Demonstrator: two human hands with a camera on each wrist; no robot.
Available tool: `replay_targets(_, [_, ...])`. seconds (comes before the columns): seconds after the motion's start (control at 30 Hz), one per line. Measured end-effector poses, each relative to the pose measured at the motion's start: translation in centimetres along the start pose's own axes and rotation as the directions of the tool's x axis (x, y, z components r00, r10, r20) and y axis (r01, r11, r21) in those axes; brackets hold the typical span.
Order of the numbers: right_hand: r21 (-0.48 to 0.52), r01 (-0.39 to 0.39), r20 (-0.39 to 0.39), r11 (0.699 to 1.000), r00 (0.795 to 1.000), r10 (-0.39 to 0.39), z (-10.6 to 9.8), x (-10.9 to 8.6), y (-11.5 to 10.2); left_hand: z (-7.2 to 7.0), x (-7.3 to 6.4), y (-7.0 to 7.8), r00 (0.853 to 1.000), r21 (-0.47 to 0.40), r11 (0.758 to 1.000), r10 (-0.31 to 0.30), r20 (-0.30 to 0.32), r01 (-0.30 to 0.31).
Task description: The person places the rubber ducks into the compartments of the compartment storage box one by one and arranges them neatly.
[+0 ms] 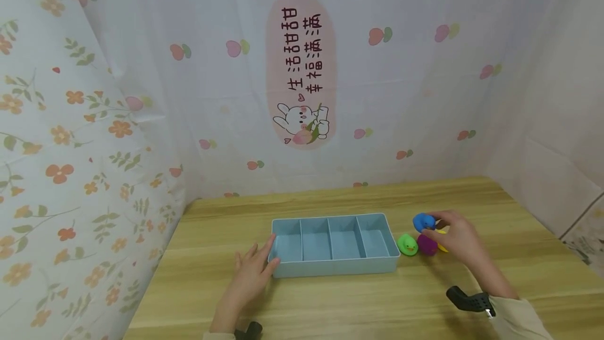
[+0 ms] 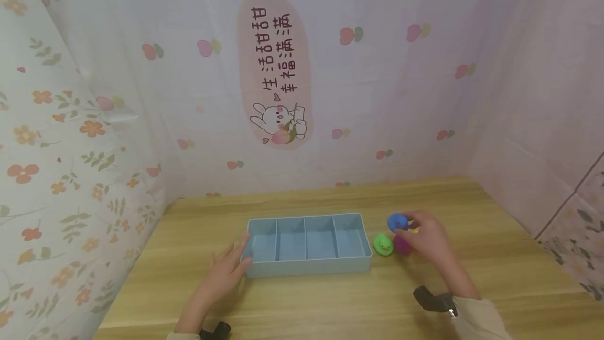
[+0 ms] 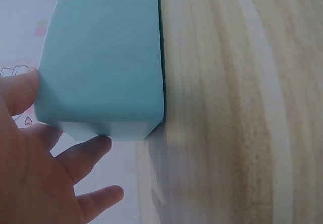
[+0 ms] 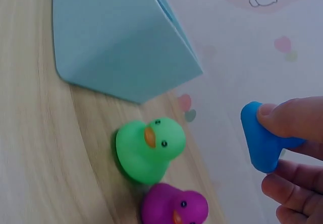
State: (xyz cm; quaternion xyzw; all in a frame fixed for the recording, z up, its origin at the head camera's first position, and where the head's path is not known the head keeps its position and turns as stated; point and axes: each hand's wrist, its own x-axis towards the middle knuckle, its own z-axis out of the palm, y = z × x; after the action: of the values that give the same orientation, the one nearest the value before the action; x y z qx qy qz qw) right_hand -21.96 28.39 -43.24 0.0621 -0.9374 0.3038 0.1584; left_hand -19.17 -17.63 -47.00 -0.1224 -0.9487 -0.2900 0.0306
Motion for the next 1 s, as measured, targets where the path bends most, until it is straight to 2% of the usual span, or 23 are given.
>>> replay_targets(0.23, [0.027,0.038,-0.007,0.999,0.999,-0.038,0.8,0.1,-0.9,0.0,-0.2,0.0,1.0,-0.006,1.0,-0.008,0.008,0.008])
replay_targets(1.0, [-0.001,0.056,0.029,0.998,0.998,-0.056,2.6,0.6,-3.8,0.2,-0.1,-0.3,1.0,-0.005,1.0,-0.005,-0.002,0.005])
